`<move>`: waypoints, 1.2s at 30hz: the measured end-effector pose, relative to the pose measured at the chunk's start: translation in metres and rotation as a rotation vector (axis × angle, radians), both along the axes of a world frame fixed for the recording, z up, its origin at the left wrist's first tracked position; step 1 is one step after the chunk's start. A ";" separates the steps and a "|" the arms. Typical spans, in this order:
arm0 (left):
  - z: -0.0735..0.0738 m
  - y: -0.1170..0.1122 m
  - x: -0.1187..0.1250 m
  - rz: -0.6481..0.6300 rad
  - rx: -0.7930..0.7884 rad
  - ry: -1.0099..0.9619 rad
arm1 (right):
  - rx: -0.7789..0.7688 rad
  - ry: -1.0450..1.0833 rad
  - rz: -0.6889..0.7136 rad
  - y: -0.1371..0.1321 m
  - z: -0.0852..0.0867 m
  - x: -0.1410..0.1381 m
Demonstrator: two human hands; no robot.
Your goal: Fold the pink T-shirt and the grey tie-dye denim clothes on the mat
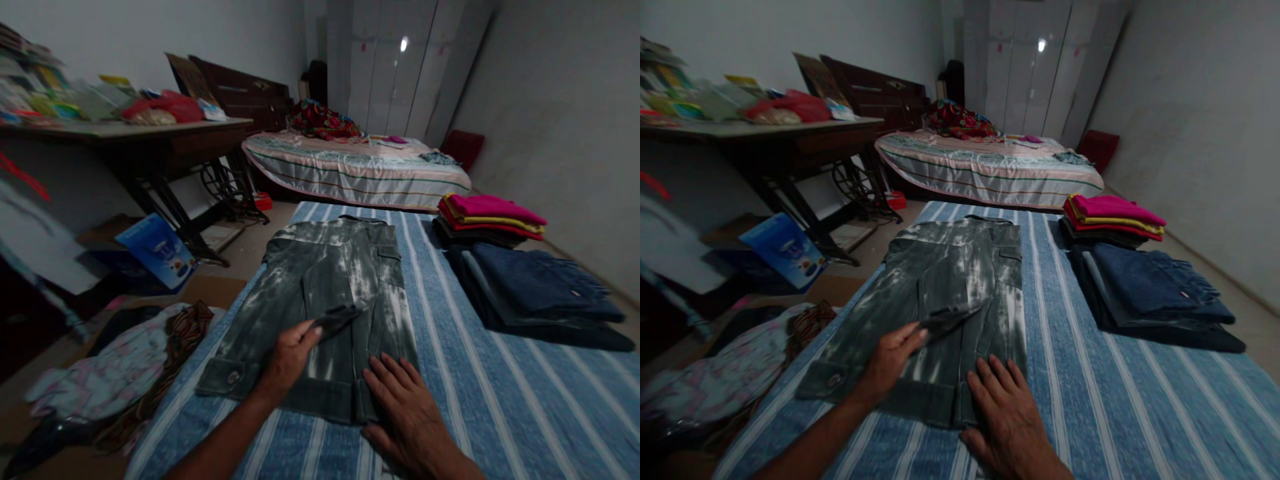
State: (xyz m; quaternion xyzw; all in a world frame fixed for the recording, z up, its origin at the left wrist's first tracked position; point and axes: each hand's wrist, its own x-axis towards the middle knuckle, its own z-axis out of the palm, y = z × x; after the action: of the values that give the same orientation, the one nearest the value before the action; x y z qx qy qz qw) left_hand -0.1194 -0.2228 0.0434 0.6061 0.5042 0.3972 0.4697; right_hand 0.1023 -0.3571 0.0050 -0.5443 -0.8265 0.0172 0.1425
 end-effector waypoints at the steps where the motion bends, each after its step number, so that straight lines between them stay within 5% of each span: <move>1: 0.003 0.004 0.000 0.115 -0.118 -0.125 | -0.004 -0.002 0.000 0.000 0.001 0.000; 4: 0.009 0.017 -0.002 0.395 -0.305 -0.451 | -0.006 -0.010 0.003 0.001 0.003 0.000; 7: 0.009 0.022 -0.006 0.456 -0.279 -0.491 | 0.000 -0.021 0.003 0.000 0.003 -0.001; 14: 0.000 -0.002 0.000 0.085 0.172 0.104 | 0.081 -0.052 0.022 -0.001 -0.004 0.000; 21: -0.011 -0.020 0.008 -0.373 0.799 0.412 | 0.209 -0.044 0.054 0.002 -0.013 0.003; 36: -0.014 -0.026 0.006 -0.429 0.863 0.529 | 0.308 -0.041 0.092 0.005 -0.016 0.004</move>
State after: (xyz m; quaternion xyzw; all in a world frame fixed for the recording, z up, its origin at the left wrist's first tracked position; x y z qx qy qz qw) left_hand -0.1132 -0.2484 0.0298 0.9121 0.2616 0.2972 0.1061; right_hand 0.1061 -0.3517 -0.0112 -0.4777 -0.8463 -0.1142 0.2062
